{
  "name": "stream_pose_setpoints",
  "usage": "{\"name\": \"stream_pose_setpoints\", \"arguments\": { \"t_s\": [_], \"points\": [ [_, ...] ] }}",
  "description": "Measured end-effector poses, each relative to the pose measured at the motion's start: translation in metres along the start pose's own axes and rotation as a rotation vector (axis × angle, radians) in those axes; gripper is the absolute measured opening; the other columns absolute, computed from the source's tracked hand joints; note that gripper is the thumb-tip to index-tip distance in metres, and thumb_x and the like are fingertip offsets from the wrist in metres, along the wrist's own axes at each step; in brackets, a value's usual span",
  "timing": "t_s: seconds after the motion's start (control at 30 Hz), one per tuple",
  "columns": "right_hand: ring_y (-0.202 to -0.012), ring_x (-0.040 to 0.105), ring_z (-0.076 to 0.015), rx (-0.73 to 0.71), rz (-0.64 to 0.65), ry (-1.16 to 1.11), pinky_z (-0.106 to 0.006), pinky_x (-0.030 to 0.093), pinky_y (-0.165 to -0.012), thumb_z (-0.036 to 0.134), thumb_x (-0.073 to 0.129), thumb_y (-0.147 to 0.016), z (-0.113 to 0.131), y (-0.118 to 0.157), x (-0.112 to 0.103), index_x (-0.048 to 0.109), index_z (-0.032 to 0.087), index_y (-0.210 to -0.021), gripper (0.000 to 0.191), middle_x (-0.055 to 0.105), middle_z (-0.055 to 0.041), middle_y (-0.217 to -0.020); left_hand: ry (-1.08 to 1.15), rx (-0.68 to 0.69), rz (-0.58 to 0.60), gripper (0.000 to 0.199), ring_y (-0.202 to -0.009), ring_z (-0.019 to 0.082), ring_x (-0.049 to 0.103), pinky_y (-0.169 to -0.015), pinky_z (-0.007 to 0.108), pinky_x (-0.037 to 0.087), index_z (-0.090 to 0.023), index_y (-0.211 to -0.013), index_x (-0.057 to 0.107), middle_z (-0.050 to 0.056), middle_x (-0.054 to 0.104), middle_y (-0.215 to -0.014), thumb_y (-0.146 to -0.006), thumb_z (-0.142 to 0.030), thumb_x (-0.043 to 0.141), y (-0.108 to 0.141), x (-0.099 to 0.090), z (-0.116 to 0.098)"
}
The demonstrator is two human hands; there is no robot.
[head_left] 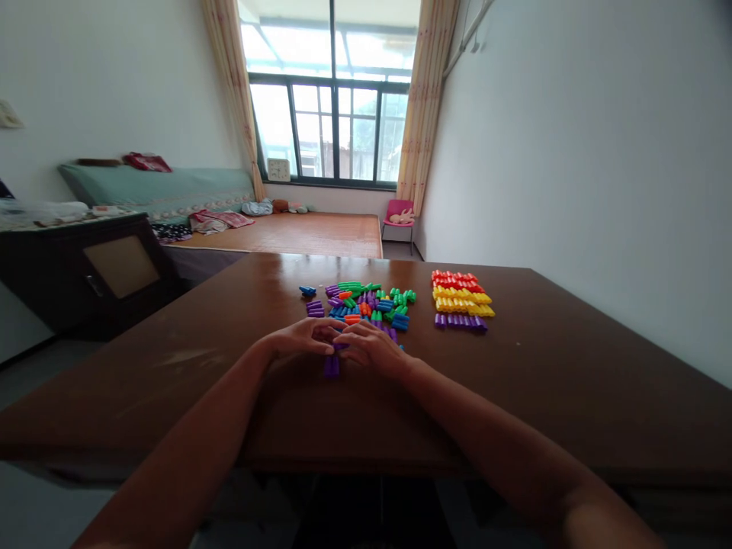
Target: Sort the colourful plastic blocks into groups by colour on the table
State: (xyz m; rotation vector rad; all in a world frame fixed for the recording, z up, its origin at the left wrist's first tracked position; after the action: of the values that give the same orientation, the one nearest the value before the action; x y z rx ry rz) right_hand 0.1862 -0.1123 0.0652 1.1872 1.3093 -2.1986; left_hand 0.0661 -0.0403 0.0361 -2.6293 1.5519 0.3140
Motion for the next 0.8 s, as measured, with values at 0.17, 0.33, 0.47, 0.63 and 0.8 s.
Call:
{"name": "stream_pose_setpoints", "arguments": {
  "t_s": [0.17, 0.33, 0.47, 0.63, 0.8],
  "points": [
    [-0.102, 0.059, -0.0187, 0.157, -0.098, -0.01, -0.033, 0.044, -0.095, 0.034, 0.052, -0.095, -0.028, 0.0, -0.025, 0.067, 0.022, -0.106, 0.022, 0.069, -0.005, -0.105, 0.028, 0.035, -0.129, 0.061, -0.119, 0.029, 0.057, -0.099, 0.042, 0.046, -0.017, -0.127, 0.06, 0.014, 0.063, -0.128, -0.073, -0.035, 0.08, 0.004, -0.009, -0.008],
    [-0.087, 0.064, -0.0173, 0.749, -0.314, 0.069, -0.029, 0.048, -0.079, 0.03, 0.054, -0.091, -0.139, 0.072, -0.112, 0.064, 0.02, -0.108, 0.022, 0.071, -0.0051, -0.095, 0.001, 0.065, -0.419, 0.054, -0.119, 0.032, 0.057, -0.094, 0.043, 0.05, -0.016, -0.121, 0.065, 0.016, 0.06, -0.132, -0.076, -0.045, 0.075, 0.018, -0.034, -0.015],
    [-0.075, 0.063, -0.0168, 1.147, -0.228, 0.304, -0.026, 0.045, -0.069, 0.031, 0.06, -0.084, -0.2, 0.144, -0.155, 0.069, 0.017, -0.091, 0.018, 0.07, -0.0052, -0.082, 0.001, 0.035, -0.45, 0.054, -0.111, 0.032, 0.062, -0.086, 0.04, 0.053, -0.017, -0.116, 0.068, 0.015, 0.066, -0.122, -0.072, -0.047, 0.078, 0.016, -0.036, -0.008],
    [-0.071, 0.063, -0.0158, 1.218, -0.092, 0.327, -0.023, 0.044, -0.065, 0.03, 0.059, -0.083, -0.213, 0.164, -0.15, 0.072, 0.016, -0.083, 0.019, 0.07, -0.0042, -0.077, 0.006, 0.009, -0.434, 0.055, -0.105, 0.032, 0.064, -0.08, 0.039, 0.054, -0.017, -0.112, 0.07, 0.016, 0.068, -0.115, -0.068, -0.048, 0.08, 0.011, -0.032, 0.0],
    [-0.08, 0.065, -0.0192, 1.17, -0.087, 0.416, -0.027, 0.046, -0.073, 0.036, 0.06, -0.084, -0.207, 0.157, -0.148, 0.073, 0.017, -0.091, 0.024, 0.073, -0.0069, -0.087, -0.02, 0.011, -0.473, 0.054, -0.104, 0.03, 0.064, -0.078, 0.036, 0.054, -0.017, -0.112, 0.07, 0.015, 0.068, -0.116, -0.07, -0.049, 0.078, 0.015, -0.038, -0.002]
  ]
}}
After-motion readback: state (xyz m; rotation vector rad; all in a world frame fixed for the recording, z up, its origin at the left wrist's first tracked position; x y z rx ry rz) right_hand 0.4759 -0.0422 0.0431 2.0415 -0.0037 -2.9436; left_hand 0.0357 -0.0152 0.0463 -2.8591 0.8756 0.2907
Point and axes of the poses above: each hand's wrist, its own y-axis away from the middle knuckle, its own x-axis out of the palm, z = x × y, the point moved 7 cm from there along -y, towards the middle knuckle
